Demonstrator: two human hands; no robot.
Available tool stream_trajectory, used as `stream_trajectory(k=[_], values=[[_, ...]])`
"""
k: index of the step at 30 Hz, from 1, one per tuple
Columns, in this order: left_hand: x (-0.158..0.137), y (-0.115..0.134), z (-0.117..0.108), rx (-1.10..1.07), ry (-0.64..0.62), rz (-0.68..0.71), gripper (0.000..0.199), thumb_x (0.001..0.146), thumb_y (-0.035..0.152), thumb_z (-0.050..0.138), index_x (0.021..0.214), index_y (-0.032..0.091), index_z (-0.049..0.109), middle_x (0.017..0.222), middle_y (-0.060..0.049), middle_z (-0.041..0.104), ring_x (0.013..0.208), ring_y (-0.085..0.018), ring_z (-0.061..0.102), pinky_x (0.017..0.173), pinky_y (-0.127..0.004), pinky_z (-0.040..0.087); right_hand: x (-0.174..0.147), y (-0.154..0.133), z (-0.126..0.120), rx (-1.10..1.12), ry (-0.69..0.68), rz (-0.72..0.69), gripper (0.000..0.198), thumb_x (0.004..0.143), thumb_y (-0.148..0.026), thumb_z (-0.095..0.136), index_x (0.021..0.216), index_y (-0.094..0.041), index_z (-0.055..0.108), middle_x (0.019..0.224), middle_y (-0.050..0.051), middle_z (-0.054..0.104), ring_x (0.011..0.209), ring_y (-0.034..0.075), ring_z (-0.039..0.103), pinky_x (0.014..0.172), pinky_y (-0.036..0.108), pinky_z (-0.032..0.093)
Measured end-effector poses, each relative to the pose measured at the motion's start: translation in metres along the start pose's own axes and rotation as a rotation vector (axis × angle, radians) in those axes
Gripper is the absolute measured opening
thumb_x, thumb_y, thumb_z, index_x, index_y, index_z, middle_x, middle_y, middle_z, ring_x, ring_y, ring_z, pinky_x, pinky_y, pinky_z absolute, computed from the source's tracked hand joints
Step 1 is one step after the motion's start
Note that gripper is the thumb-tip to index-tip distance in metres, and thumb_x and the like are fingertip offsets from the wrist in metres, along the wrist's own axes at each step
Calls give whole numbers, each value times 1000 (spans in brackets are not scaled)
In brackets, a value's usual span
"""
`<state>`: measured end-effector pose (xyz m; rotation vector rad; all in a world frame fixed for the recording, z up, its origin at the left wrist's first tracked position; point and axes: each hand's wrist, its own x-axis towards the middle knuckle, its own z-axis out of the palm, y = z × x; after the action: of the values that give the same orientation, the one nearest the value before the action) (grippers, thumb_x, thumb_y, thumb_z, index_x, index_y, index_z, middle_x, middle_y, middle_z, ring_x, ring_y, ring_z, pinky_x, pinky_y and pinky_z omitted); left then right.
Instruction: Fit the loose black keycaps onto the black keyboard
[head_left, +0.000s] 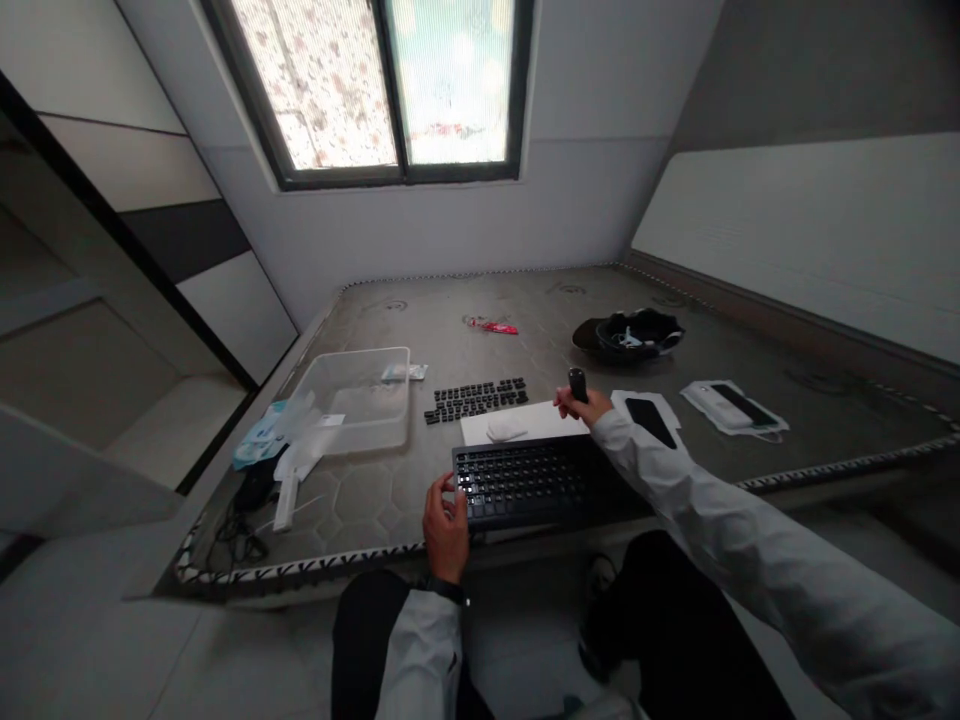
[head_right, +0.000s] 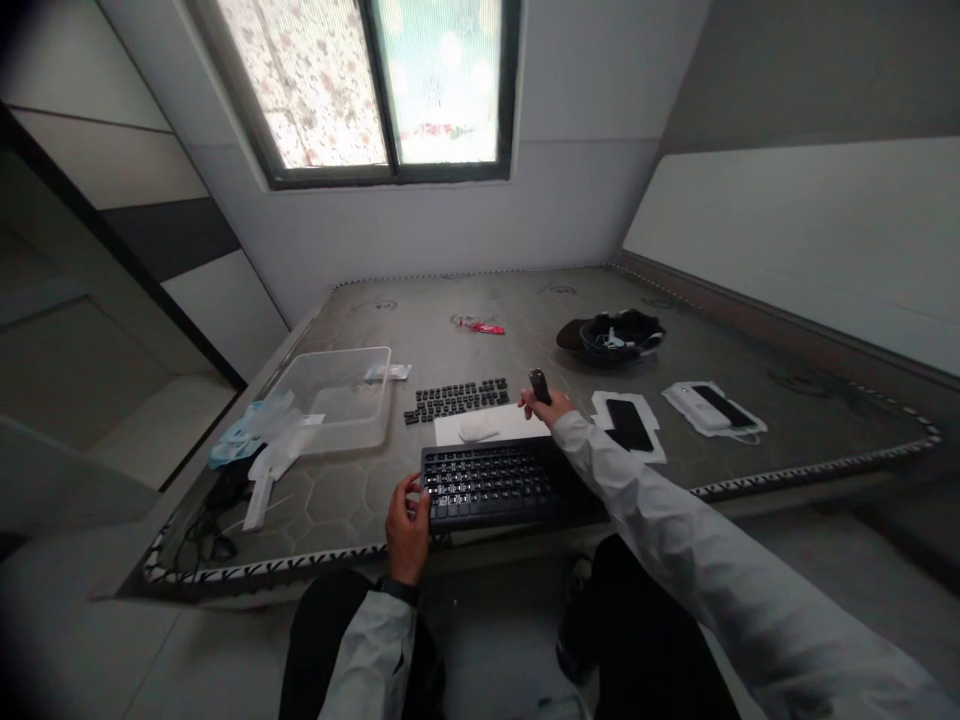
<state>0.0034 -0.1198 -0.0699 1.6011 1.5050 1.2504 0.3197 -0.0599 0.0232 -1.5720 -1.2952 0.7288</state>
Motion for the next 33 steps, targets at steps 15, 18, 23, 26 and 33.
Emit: stream_trajectory(k=[15,18,23,26,33], values=[[-7,-11,5,-20,5,-52,37,87,44,51,112,19,61,93,-4,68,66,-14,58,68,-28,48,-95,18,43,949,98,132,48,67,-65,73,60,-22,55,43,-5,38,41,9,32,41,25,26],[-7,-10,4,-14,-2,-47,37,88,45,51,113,19,61,89,-4,67,65,-14,57,67,-27,48,-95,22,48,932,121,145,48,67,-66,72,60,-22,54,44,-5,37,39,9,32,40,26,25],[-6,-10,3,-12,-7,-51,37,88,45,51,113,20,60,90,-3,67,66,-14,57,68,-27,47,-93,23,53,908,161,135,50,63,-67,74,58,-22,54,45,-5,36,39,8,31,38,26,25],[-6,-10,3,-11,-5,-54,36,88,45,51,112,21,60,90,-3,67,64,-14,57,67,-27,47,-92,24,56,893,162,127,50,62,-67,75,58,-22,54,46,-5,36,39,8,32,38,26,24],[-6,-11,3,3,-8,-50,36,88,45,50,112,20,61,90,-3,67,63,-14,56,66,-28,46,-93,32,65,846,184,121,50,61,-65,77,58,-22,52,43,-7,34,37,7,28,37,25,23]])
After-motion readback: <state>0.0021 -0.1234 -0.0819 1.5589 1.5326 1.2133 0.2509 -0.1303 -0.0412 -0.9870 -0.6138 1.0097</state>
